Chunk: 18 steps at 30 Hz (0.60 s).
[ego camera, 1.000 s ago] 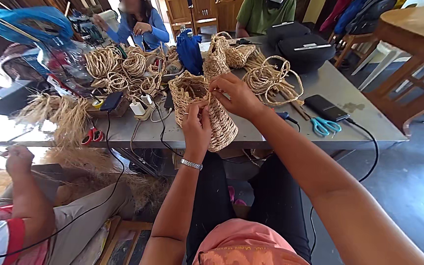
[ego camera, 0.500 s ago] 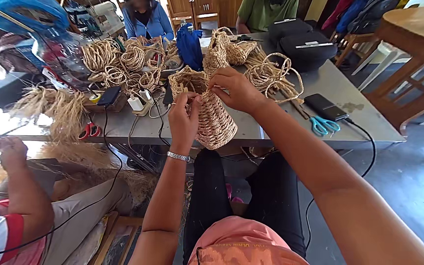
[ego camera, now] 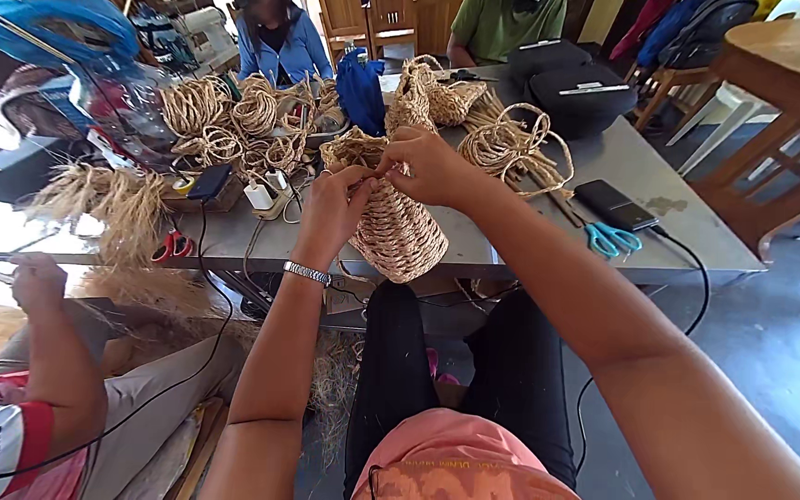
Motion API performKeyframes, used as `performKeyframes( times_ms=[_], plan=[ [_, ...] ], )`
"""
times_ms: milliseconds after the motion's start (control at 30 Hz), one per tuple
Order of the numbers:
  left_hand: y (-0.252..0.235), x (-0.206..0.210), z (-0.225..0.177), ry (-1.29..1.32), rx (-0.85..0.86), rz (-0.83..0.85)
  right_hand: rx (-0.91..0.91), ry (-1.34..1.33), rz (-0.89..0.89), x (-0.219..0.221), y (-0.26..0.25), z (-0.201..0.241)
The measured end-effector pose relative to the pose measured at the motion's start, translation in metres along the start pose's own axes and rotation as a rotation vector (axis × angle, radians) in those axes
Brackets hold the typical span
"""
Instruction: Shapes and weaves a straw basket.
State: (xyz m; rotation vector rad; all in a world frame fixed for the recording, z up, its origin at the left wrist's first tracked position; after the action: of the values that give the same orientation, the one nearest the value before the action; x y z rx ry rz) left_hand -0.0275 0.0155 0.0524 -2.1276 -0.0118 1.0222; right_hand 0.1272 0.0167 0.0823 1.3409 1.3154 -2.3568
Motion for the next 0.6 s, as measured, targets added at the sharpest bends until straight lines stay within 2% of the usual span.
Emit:
performKeyframes(
  times_ms=[100,167,233,333,467,600],
  plan=[
    [0.013,-0.007,0.000,0.123,-0.011,-0.067,0.064,-0.001,-0.002,0.001,0.004,0.006],
    [0.021,-0.011,0.008,0.181,-0.049,-0.049,0.083,0.009,-0.034,0.002,0.007,0.007],
    [0.022,-0.015,0.012,0.164,-0.056,-0.031,0.114,0.027,-0.045,0.004,0.010,0.011],
    [0.001,-0.022,0.003,0.034,0.033,-0.010,0.188,0.060,-0.027,0.005,0.010,0.017],
    [-0.039,-0.016,-0.009,-0.148,0.158,0.169,0.215,0.114,-0.042,0.007,0.011,0.022],
    [-0.056,-0.012,-0.025,-0.297,0.150,0.340,0.250,0.151,0.018,0.007,0.007,0.027]
  ],
)
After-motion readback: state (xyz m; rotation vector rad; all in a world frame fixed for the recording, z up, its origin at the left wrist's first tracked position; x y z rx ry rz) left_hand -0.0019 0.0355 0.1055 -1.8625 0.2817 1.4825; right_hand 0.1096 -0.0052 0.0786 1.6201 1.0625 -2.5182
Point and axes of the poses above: each hand's wrist, its own y-axis away from the middle knuckle, its own x-axis out of the palm, z = x × y, the point moved 6 cm from there along -y, towards the middle knuckle, and after that the axes turned 5 degrees about -z, right-handed, at the moved point
